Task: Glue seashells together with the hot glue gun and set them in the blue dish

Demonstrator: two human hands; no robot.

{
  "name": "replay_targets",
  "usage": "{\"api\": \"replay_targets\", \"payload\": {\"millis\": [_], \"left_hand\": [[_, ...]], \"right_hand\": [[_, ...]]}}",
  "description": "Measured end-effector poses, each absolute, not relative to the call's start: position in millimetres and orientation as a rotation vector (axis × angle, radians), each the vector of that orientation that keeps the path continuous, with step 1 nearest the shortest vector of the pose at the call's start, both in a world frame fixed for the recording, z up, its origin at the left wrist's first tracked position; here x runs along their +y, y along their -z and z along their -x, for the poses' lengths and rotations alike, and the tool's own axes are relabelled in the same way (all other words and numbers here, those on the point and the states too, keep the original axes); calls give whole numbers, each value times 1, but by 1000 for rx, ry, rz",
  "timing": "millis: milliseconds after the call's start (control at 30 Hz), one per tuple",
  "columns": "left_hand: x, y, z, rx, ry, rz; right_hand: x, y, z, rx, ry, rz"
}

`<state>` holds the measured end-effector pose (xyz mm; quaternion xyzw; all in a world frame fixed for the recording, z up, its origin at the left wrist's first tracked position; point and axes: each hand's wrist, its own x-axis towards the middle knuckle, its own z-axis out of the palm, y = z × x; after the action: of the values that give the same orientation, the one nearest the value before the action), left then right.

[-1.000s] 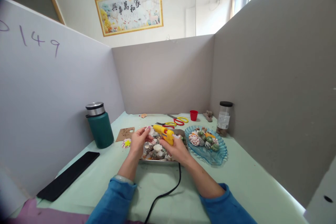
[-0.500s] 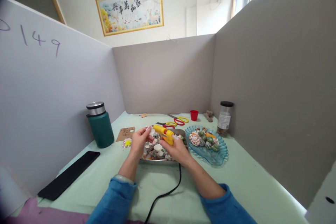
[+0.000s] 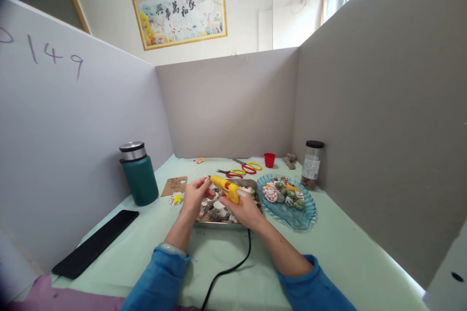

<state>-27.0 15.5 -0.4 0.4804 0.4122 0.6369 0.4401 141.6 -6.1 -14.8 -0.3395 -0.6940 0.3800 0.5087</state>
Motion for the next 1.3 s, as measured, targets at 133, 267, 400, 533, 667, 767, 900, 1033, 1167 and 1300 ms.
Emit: {"api": "replay_targets", "payload": {"millis": [133,267,400,533,667,767,900,1033,1167,1300], "left_hand": [[17,2,27,1024,-1580,-1210],[19,4,29,1030,-1597,-1201],[19,2,28,1037,-1614,-1227],[17,1,27,1036,-1631,-1243],[18,3,27,1072,-1635,-1259],[21,6,28,1089,-1637,-1264],[22,8,29,1092,-1635,-1275],[20,5,28,1098,-1633,-1283],[17,2,26,1095,-1631,-1272],[18,3,27,1071,-1645,-1245]], "right_hand": [[-6,15,-141,-1672,-915,823],[-6,14,-142,-1664,-928,831],[-5,16,-142,-1653,-931,832],[-4,18,-141,-1649,-929,839],[-4,17,-140,-1653,-940,841],[-5,16,-140,-1668,-912,858],[-6,14,-140,-1687,-876,872],[-5,15,-140,-1688,-865,874],[-1,20,-140,-1694,-819,847],[3,25,-141,-1703,-783,858]]}}
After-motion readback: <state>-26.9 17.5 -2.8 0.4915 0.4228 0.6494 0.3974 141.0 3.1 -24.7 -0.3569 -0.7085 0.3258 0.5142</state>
